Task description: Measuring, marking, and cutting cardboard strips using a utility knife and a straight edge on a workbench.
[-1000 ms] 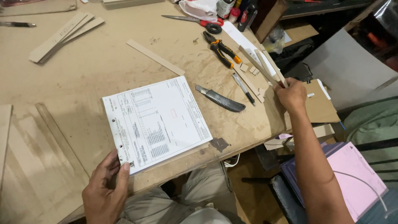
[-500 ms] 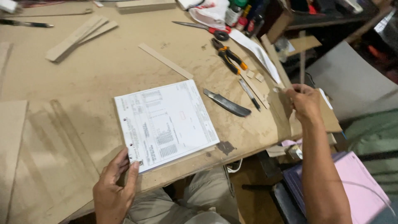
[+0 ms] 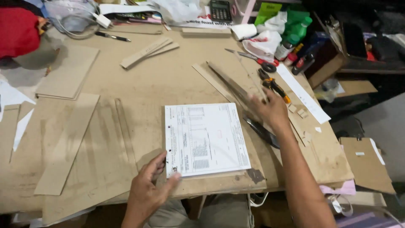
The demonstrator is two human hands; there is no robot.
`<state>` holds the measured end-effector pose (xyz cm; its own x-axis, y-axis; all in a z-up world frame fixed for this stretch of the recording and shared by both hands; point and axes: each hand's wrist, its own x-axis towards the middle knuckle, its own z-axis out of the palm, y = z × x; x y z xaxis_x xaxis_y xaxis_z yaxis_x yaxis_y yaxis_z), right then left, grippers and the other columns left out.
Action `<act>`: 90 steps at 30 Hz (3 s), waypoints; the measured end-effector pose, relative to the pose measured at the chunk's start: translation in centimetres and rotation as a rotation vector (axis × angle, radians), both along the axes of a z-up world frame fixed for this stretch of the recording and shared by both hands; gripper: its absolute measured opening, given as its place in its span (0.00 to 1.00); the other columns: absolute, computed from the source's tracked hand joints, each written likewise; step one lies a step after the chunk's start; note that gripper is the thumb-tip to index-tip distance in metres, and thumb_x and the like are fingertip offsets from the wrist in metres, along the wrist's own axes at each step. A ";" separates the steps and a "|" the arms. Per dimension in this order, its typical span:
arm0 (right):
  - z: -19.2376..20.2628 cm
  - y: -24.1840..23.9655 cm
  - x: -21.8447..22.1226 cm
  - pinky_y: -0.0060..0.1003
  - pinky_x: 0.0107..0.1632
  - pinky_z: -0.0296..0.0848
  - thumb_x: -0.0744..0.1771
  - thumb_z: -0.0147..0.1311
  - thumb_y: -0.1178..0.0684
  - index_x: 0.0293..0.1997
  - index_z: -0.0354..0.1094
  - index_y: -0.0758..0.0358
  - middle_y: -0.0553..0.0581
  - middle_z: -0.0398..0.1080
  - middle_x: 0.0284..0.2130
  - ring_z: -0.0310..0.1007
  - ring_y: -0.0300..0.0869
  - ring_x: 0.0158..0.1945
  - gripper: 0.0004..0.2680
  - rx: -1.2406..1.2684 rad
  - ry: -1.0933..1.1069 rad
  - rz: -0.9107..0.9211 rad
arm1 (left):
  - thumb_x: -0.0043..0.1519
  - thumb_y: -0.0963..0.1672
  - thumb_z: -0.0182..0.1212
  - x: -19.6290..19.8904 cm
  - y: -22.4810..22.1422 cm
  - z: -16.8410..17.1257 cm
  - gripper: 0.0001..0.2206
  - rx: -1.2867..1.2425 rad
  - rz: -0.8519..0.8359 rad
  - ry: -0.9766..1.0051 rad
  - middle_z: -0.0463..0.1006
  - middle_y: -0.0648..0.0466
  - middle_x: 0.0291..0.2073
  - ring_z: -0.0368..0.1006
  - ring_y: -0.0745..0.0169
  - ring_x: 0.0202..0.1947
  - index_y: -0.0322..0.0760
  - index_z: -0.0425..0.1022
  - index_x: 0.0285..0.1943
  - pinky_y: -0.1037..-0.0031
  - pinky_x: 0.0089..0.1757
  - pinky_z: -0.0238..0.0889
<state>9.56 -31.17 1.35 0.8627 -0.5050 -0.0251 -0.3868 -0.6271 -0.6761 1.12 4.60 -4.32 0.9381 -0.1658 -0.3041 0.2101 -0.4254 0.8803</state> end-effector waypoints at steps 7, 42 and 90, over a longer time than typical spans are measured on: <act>-2.8 -0.3 -8.4 0.48 0.52 0.69 0.62 0.56 0.32 0.52 0.77 0.43 0.55 0.78 0.48 0.74 0.55 0.55 0.18 -0.304 0.238 -0.019 | 0.48 0.51 0.76 0.9 0.0 -1.2 0.41 0.099 -0.074 0.000 0.75 0.51 0.58 0.75 0.58 0.57 0.57 0.63 0.75 0.69 0.58 0.71; -3.8 6.0 -12.6 0.44 0.43 0.65 0.69 0.59 0.49 0.55 0.77 0.71 0.65 0.73 0.37 0.68 0.52 0.41 0.14 0.394 0.102 -0.428 | 0.66 0.54 0.50 0.1 -2.9 2.4 0.39 -0.031 -0.435 0.053 0.37 0.54 0.81 0.41 0.45 0.77 0.49 0.31 0.82 0.42 0.68 0.30; 1.0 6.5 -10.3 0.60 0.50 0.68 0.70 0.51 0.46 0.66 0.65 0.71 0.74 0.73 0.53 0.70 0.68 0.53 0.20 0.523 0.402 -0.480 | 0.62 0.49 0.58 1.7 -4.8 1.4 0.32 -0.120 -0.143 0.034 0.75 0.58 0.65 0.80 0.59 0.51 0.40 0.54 0.76 0.64 0.51 0.77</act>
<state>-0.77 -24.62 2.34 0.4303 -0.6545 -0.6216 -0.8086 0.0265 -0.5877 2.82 -0.18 -2.96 0.8920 -0.3338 -0.3049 0.1853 -0.3454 0.9200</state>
